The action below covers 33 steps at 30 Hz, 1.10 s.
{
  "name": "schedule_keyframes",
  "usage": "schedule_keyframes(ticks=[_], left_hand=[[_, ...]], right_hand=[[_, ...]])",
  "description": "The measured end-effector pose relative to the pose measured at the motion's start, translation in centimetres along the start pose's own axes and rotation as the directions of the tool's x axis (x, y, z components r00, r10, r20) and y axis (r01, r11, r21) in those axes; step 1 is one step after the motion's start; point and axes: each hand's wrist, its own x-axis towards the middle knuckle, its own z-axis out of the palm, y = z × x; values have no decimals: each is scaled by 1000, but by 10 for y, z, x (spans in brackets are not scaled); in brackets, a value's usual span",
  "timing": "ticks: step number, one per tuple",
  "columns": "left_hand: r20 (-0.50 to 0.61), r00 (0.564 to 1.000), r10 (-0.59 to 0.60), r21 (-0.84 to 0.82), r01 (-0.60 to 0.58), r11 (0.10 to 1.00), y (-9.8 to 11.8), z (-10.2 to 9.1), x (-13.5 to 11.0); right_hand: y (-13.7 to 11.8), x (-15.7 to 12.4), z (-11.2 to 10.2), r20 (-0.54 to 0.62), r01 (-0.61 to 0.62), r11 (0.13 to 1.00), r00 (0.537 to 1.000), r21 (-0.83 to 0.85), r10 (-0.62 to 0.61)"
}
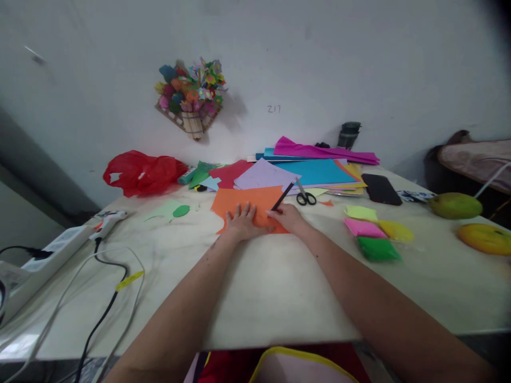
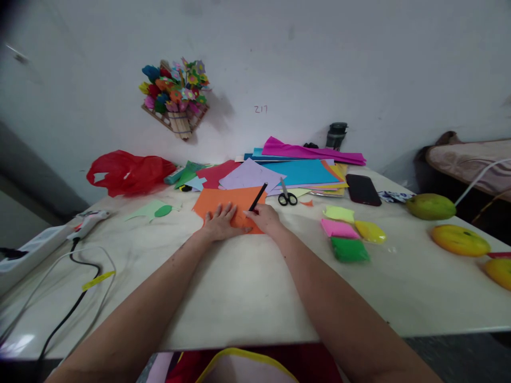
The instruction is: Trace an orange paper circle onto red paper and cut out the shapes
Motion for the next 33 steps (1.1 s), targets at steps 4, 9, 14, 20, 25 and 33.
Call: schedule_keyframes(ticks=[4,9,14,20,25,33], left_hand=[[-7,1000,6,0,-6,1000,-1,1,1],[-7,1000,8,11,-8,1000,-2,2,3],[-12,1000,6,8,-6,1000,-2,2,2],[-9,1000,12,-3,-12,1000,-2,1,1],[-20,1000,5,-5,-5,1000,0,0,0],[-9,1000,0,11,0,1000,1,-1,-1]], right_hand=[[-2,-1,-1,1,-4,1000,1000,-8,4],[-1,-1,0,8,4,1000,1000,-1,-4],[0,-1,1,18,1,1000,1000,-13,-1],[-1,-1,0,31,-6,1000,1000,-17,6],[-4,-2,-2,18,-11,999,1000,-37,11],[-4,-3,-2,18,-24,1000,1000,1,24]])
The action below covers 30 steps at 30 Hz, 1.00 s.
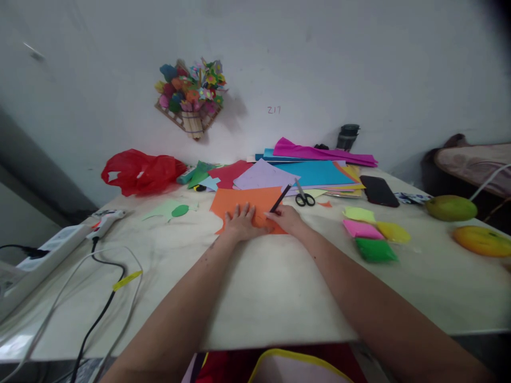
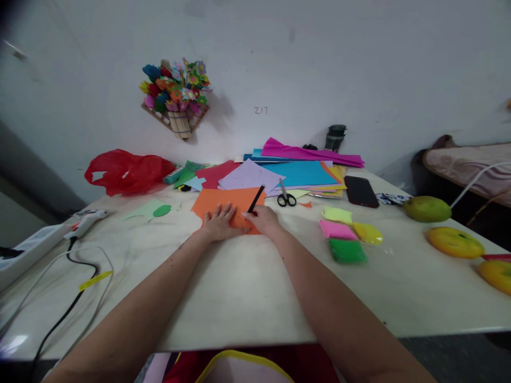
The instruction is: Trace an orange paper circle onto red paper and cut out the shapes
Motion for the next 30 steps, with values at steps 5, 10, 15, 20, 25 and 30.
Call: schedule_keyframes(ticks=[5,10,15,20,25,30], left_hand=[[1,1000,-2,-13,2,1000,0,-1,-2],[2,1000,0,-18,0,1000,0,-2,-2],[-4,1000,-6,-9,6,1000,0,1,0],[4,1000,-9,-7,9,1000,0,1,0],[-9,1000,8,-8,-8,1000,-2,2,0],[-16,1000,7,-5,-7,1000,-4,5,3]], right_hand=[[2,1,1,-7,5,1000,1000,-6,-5],[2,2,2,-25,37,999,999,11,-36],[1,1,2,-26,46,999,999,15,-45],[1,2,0,-23,35,999,999,-20,-35],[2,3,0,-24,2,1000,1000,-23,-2],[3,3,2,-14,8,1000,1000,-11,-8]])
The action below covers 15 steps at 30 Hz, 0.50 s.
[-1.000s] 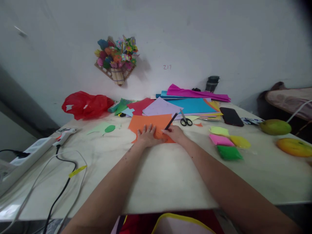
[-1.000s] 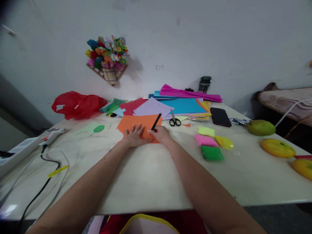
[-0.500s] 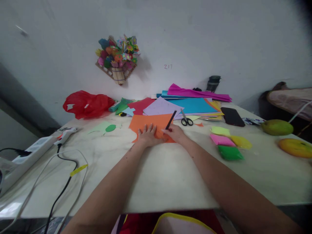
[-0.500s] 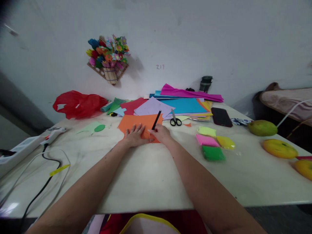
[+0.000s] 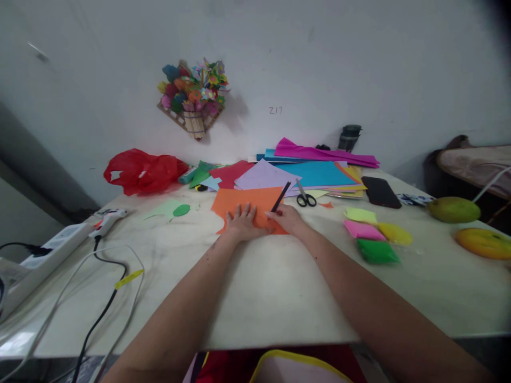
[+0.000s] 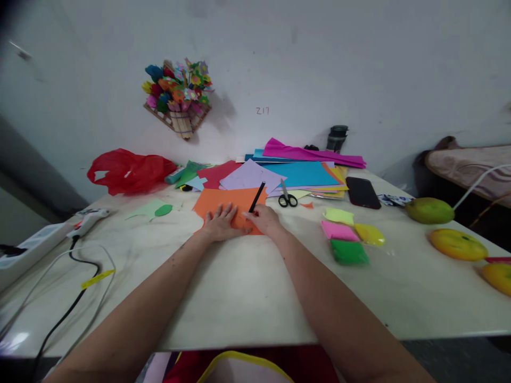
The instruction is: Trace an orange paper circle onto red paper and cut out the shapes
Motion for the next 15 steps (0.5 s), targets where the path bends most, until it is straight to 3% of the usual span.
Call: schedule_keyframes(ticks=[15], left_hand=[[8,1000,-3,-6,3,1000,2,-2,-2]], right_hand=[[-2,-1,1,11,42,999,999,25,-43]])
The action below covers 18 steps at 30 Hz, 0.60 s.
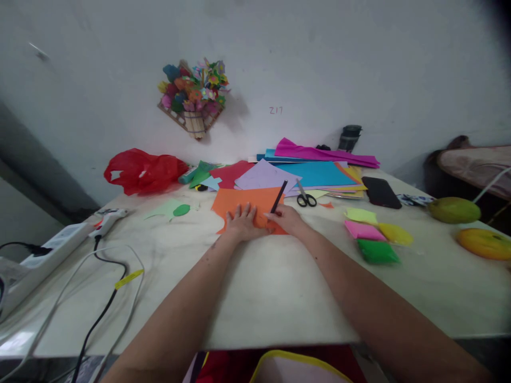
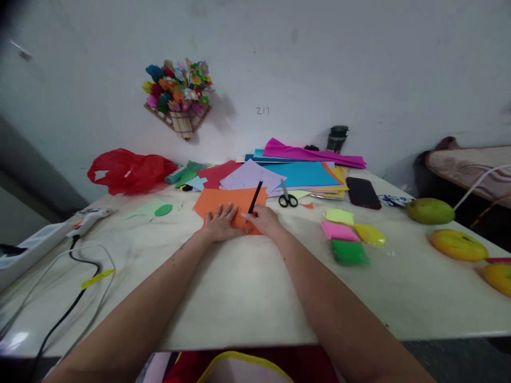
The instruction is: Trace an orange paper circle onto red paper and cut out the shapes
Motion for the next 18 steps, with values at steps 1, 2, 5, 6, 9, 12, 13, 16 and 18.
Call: schedule_keyframes(ticks=[1,2,5,6,9,12,13,16,18], left_hand=[[1,1000,-2,2,2,1000,0,0,0],[4,1000,-6,2,6,1000,0,-1,0],[12,1000,-21,1,21,1000,2,-2,-1],[15,1000,-23,-1,23,1000,2,-2,-2],[14,1000,-17,-9,17,1000,2,-3,-2],[5,1000,-8,-16,8,1000,1,-2,-1],[5,1000,-6,-16,6,1000,0,-2,-1],[7,1000,0,-17,0,1000,-1,0,0],[6,1000,0,-17,0,1000,-1,0,1]], right_hand=[[0,0,0,3,0,1000,1000,-1,0],[-1,0,0,6,-1,1000,1000,-4,1],[-1,0,0,7,-5,1000,1000,-11,5],[-1,0,0,5,-7,1000,1000,-12,7],[-1,0,0,-3,-8,1000,1000,-5,8],[1,0,0,-12,-15,1000,1000,16,15],[2,0,0,-16,-22,999,1000,28,22],[5,0,2,-21,-41,995,999,85,43],[7,1,3,-30,-45,990,998,137,49]])
